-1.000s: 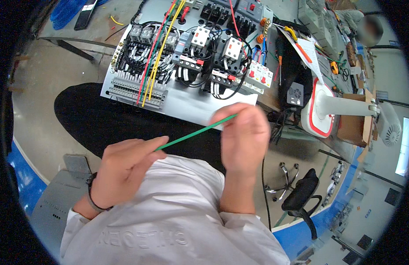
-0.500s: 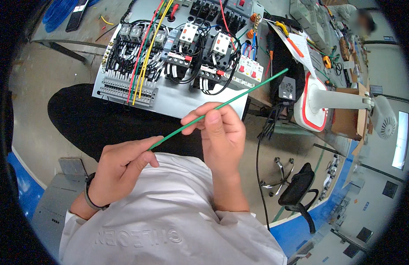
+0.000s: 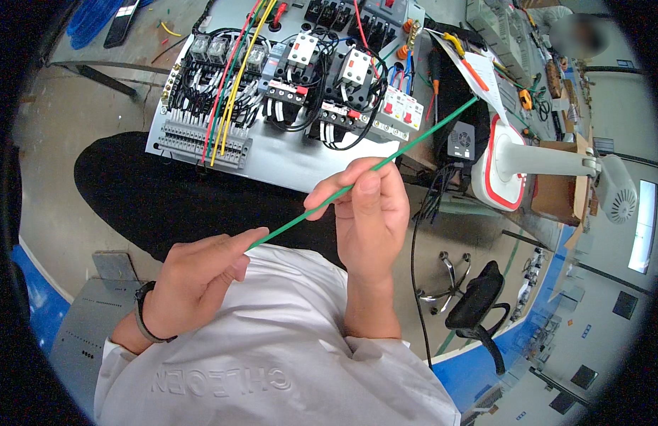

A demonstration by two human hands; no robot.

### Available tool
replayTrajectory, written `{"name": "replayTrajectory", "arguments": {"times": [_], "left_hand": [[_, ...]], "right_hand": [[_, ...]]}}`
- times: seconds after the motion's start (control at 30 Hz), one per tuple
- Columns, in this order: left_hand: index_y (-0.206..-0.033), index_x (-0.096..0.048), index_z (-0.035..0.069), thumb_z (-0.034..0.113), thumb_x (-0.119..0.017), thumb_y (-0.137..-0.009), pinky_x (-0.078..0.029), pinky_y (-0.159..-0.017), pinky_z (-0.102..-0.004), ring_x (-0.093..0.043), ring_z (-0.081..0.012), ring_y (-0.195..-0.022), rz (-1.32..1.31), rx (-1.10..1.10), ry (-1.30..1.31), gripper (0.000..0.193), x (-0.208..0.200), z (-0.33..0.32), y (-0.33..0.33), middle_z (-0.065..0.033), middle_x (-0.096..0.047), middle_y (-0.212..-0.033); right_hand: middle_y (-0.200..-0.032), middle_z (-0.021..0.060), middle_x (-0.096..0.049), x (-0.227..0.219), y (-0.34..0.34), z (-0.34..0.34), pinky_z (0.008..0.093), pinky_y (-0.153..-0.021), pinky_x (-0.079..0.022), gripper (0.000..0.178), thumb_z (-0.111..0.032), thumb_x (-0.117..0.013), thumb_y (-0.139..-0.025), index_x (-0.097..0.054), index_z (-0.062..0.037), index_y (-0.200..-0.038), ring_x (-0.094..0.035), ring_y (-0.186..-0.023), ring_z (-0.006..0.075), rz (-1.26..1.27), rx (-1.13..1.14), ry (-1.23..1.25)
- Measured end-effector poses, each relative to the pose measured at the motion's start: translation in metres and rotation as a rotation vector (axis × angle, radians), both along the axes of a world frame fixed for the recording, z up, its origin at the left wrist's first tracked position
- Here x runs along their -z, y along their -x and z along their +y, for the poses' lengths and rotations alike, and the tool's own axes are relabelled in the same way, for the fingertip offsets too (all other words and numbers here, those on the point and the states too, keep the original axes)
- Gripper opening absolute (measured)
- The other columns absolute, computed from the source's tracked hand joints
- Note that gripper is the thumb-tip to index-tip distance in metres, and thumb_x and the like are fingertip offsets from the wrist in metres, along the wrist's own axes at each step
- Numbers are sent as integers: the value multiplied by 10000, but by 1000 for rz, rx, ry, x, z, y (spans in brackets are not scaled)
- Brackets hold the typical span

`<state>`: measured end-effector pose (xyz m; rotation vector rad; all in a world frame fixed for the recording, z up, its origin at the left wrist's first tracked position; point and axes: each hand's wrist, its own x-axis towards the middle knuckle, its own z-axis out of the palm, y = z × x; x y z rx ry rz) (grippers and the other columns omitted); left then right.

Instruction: The person strips insulation from multiple colored wires using wire strippers and prepares them for connection to an electrical control panel. The person handles yellow, green, and red wires, stripping each one individually before placing them into the panel.

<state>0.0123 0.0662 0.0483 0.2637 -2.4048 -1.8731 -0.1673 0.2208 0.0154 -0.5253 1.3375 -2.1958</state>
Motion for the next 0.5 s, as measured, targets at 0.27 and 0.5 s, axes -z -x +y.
{"name": "replayTrajectory", "arguments": {"times": [0.27,0.5], "left_hand": [[-1349,-596,-28,-134,-565,-830,-523,-622,-309,-642,-212,-656,18,-9,-16,530,-1,1,4,-122,-629,-769],[-1232,-694,6,91,-573,-1007,-476,-579,-253,-622,-137,-595,-181,64,-212,270,-7,-17,-3,-67,-636,-666]], "right_hand": [[-807,182,-687,-1,5,1,305,-603,-549,277,-280,-475,-1089,-536,-12,-1053,-674,-677,229,6,1,-12],[-826,174,-690,-9,25,6,315,-647,-536,266,-271,-471,-1090,-543,-16,-1081,-649,-690,205,-58,176,26]]}}
